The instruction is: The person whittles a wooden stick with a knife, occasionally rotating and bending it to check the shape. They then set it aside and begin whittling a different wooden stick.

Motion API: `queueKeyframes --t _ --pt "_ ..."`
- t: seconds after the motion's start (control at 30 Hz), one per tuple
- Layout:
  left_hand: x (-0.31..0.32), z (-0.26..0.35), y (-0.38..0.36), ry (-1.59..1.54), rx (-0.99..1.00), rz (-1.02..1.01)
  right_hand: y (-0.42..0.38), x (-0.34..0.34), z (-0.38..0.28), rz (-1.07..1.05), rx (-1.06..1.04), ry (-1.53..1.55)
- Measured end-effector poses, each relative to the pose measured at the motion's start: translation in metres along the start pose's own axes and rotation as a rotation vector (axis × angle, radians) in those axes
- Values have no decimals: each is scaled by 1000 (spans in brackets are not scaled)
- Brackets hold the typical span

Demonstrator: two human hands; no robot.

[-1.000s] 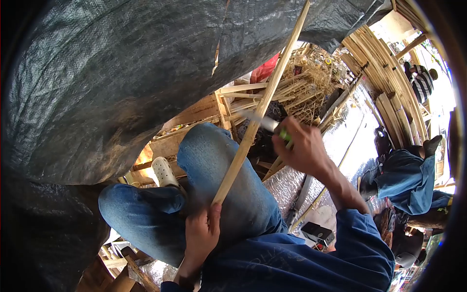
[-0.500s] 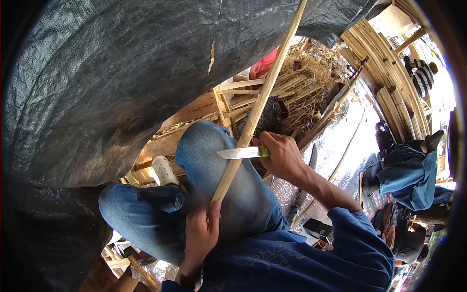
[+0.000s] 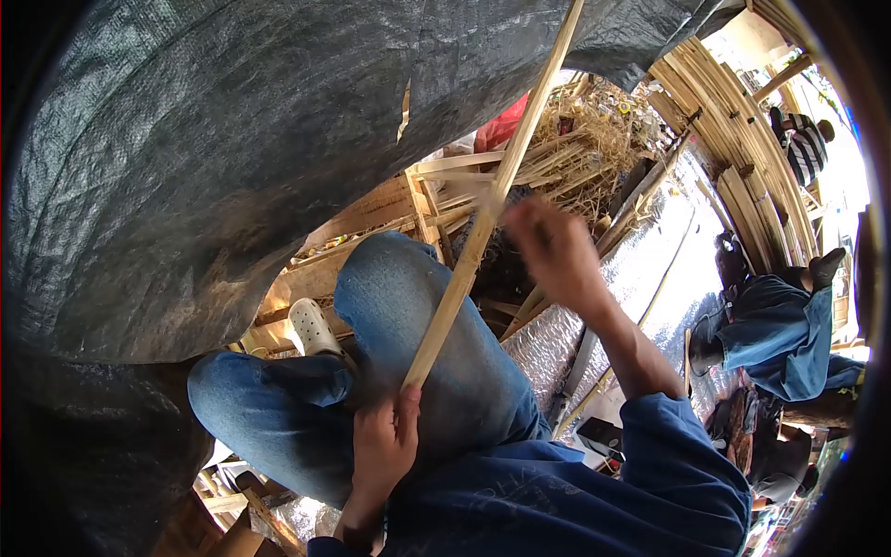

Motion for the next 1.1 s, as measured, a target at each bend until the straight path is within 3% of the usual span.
queueKeyframes --t 0.07,0.17,0.2,0.27,0.47,0.57,0.6,0.67,0.7,0.8,0.87,0.93,0.97,1.0,1.07,1.1 --pt "-1 -2 1 18 15 11 -30 54 -33 -331 -391 -111" --pt "-4 -3 4 12 6 3 -18 42 -34 -277 -369 -128" --pt "-3 -5 5 -7 -15 -11 -1 16 -32 -167 -187 -61" --pt "-8 -7 9 -4 -4 -7 21 -12 -15 -45 -11 -56" --pt "-16 -7 16 -18 17 19 -17 50 -48 -245 -334 -72" --pt "-9 -11 9 6 22 6 15 -3 -12 71 -88 -67" --pt "-10 -12 10 23 20 -2 22 -11 -8 58 75 -161" --pt "-10 -11 10 13 6 -4 6 10 -24 59 -209 -56" --pt "-10 -12 10 3 -12 -13 -7 32 -31 -92 -245 -81" --pt "-8 -8 9 -43 -27 -15 0 3 -22 52 -201 -54" --pt "-7 -14 7 -37 -27 -17 16 -21 -3 81 78 -124" --pt "-6 -12 7 -35 -20 -12 4 7 -10 -1 -107 -94" --pt "-8 -9 9 -37 -8 5 -11 34 -15 -173 -134 -75" --pt "-10 -6 10 -36 3 19 -23 43 -31 -175 -309 20" --pt "-9 -5 12 -22 15 9 -17 32 -32 -154 -311 81" --pt "-7 -5 10 -10 17 -2 -2 18 -17 -96 -143 26"
Point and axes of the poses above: each hand's wrist, its own y-axis towards the middle knuckle, its own x-axis out of the palm, z = x × y, the point moved 10 cm from there along y, towards the middle knuckle, and after that the axes turned 7 degrees about -z, right-handed, at the moved point
